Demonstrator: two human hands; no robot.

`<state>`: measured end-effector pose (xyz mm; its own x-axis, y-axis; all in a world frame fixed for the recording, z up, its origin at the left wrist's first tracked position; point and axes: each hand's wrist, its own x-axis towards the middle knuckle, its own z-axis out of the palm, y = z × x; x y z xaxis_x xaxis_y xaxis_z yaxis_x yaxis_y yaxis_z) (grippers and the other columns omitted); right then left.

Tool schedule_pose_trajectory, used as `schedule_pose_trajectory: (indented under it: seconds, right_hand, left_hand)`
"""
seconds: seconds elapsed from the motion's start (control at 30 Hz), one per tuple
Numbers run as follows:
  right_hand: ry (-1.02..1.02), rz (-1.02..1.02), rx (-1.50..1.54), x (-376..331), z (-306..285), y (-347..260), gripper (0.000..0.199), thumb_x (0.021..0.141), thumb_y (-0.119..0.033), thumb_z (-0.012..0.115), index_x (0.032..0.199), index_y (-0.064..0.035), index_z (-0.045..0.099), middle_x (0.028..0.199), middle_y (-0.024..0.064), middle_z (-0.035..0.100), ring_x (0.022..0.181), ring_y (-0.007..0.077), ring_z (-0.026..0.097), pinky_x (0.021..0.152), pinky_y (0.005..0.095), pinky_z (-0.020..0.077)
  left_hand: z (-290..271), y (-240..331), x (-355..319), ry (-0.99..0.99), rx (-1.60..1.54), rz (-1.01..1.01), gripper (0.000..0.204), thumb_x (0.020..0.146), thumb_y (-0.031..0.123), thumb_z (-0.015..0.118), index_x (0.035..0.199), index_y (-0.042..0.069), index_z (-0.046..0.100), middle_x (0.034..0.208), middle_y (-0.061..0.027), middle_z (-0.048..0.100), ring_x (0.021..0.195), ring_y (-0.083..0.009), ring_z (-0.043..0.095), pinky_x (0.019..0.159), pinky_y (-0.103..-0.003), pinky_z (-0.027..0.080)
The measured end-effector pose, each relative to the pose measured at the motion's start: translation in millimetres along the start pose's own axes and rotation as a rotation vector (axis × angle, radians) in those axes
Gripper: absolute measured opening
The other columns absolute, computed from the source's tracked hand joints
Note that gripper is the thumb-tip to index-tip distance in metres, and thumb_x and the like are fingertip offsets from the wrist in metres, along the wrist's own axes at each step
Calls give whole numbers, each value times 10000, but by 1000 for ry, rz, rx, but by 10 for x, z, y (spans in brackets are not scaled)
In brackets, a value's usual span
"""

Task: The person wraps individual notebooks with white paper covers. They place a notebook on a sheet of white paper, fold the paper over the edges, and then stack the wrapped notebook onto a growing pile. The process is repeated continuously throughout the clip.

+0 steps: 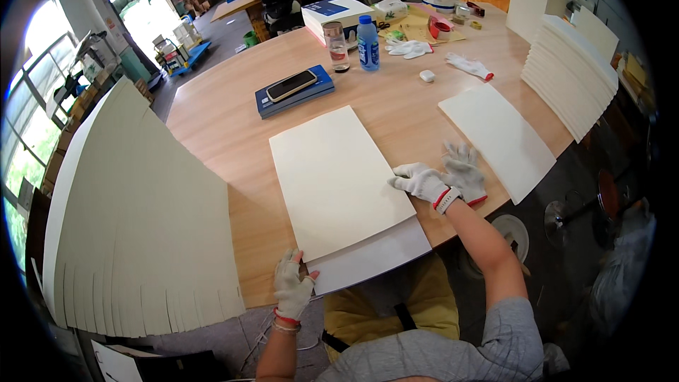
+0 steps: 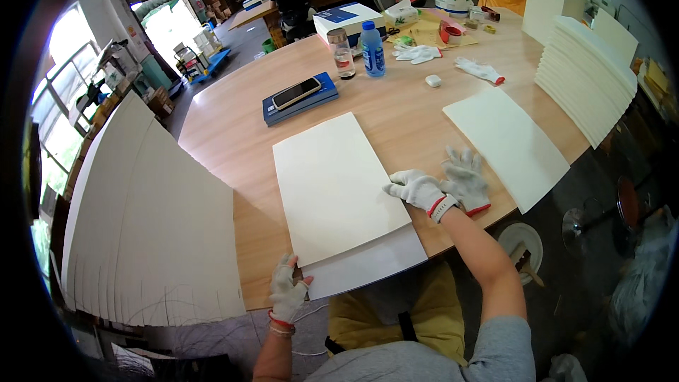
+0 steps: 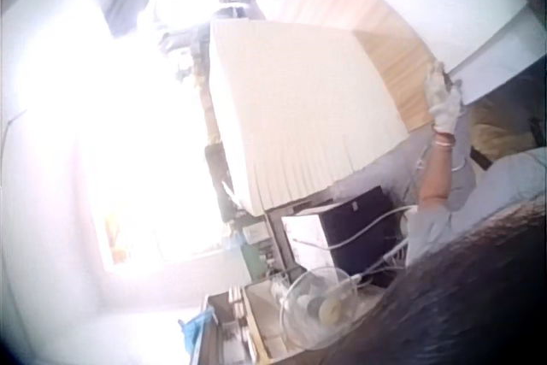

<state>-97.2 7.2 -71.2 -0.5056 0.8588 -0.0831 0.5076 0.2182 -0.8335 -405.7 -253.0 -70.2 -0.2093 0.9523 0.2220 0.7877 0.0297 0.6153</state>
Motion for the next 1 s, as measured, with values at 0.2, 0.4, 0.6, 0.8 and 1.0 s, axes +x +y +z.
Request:
schedule_pose_trajectory:
  seconds: [0.2,0.4,0.6,0.8,1.0]
  right_hand:
    - [58,-57,-95,-11,41,4,375,881,-394,641,1029,-51,666,921,158,693,854,307,654,750,374,488]
    - [96,14,-271,-81,15,-124,360,855,-417,650,922,-63,642,858,157,670,799,340,630,717,415,481]
    - [220,-263,1,-497,121,-474,348,910,-380,603,922,-38,662,946,173,675,861,349,634,760,420,494]
    - [-83,-427,-200,-748,53,-374,341,941,-344,568,1024,-39,695,1049,139,683,1017,316,616,904,376,477]
    - [-149,-324,-74,-753,-77,-417,395,960,-377,544,1049,-18,684,1095,155,674,1075,297,604,935,354,460]
  left_hand:
    - [16,-35,-37,8,-25,4,565,707,105,768,1228,-10,583,1281,-218,570,1263,-370,471,1062,-451,357]
    - [28,-42,-20,-11,21,15,594,708,125,773,1246,-11,561,1301,-238,543,1251,-391,470,1062,-459,361]
    - [-170,279,125,-64,163,275,793,655,280,833,1316,1,495,1362,-280,461,1200,-441,493,1002,-478,419]
    - [-259,710,310,-336,369,474,986,564,385,862,1372,11,438,1434,-289,370,1125,-438,552,944,-452,478]
    - [-260,724,282,-297,425,594,807,659,230,776,1371,24,454,1438,-279,368,1074,-414,573,905,-455,487]
